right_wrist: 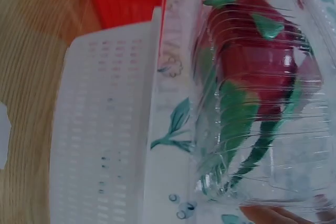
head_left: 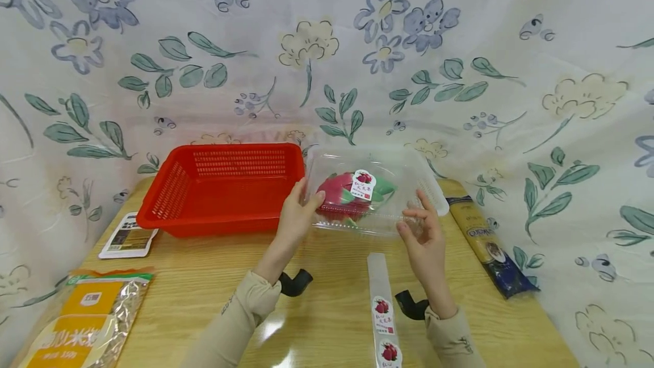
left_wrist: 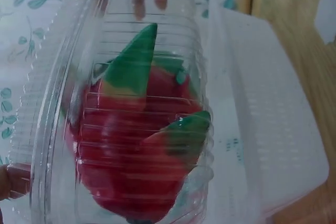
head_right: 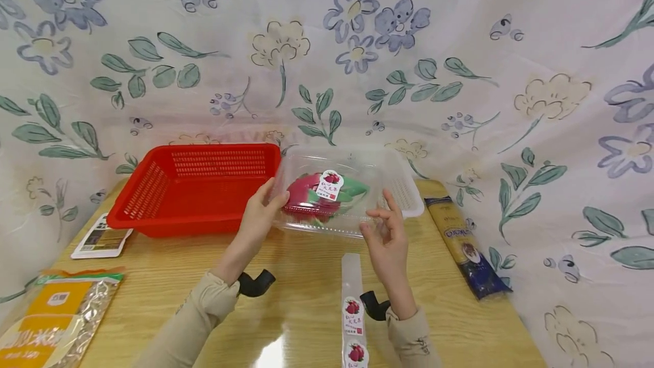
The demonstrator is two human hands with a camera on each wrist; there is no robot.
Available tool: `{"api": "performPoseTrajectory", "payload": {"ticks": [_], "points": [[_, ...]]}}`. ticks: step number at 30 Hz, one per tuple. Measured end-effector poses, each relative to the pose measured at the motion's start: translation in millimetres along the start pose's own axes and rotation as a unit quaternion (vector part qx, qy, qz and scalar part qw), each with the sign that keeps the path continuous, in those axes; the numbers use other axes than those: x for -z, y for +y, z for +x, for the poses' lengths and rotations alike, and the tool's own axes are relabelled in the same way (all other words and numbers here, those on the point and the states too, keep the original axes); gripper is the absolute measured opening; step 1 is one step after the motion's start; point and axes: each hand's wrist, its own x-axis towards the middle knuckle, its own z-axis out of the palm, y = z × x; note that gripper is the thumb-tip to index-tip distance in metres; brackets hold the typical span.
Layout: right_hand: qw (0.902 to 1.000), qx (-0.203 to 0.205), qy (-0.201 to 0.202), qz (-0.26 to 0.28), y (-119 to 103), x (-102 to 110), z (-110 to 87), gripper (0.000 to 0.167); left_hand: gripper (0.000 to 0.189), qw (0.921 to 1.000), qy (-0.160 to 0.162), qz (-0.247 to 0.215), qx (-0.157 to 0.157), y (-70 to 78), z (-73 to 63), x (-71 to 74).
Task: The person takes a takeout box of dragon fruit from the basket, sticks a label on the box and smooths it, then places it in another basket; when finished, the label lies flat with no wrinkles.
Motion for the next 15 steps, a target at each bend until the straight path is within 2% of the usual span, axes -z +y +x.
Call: {"api": "performPoseTrajectory", "payload": {"ticks": [4,8,15], "points": [[0.9997,0.023,0.010,0.000,8.8,1.3,7.2,0.016,0.065,0.9984,-0.029,-0.015,0.045,8.8,20.0,-1.7],[0.9992,0.035,0.019,0.002,16.4,1.2,13.0,0.016,0.064,0.9955,-0.043,-0.037,0.076,14.2,31.8,-2.8],[0.9994,0.004,0.033,-0.013,29.1,2.4,23.8,0.022,0.058,0.9916,-0.021,-0.057,0.114,15.7,48.5,-8.2]]}}
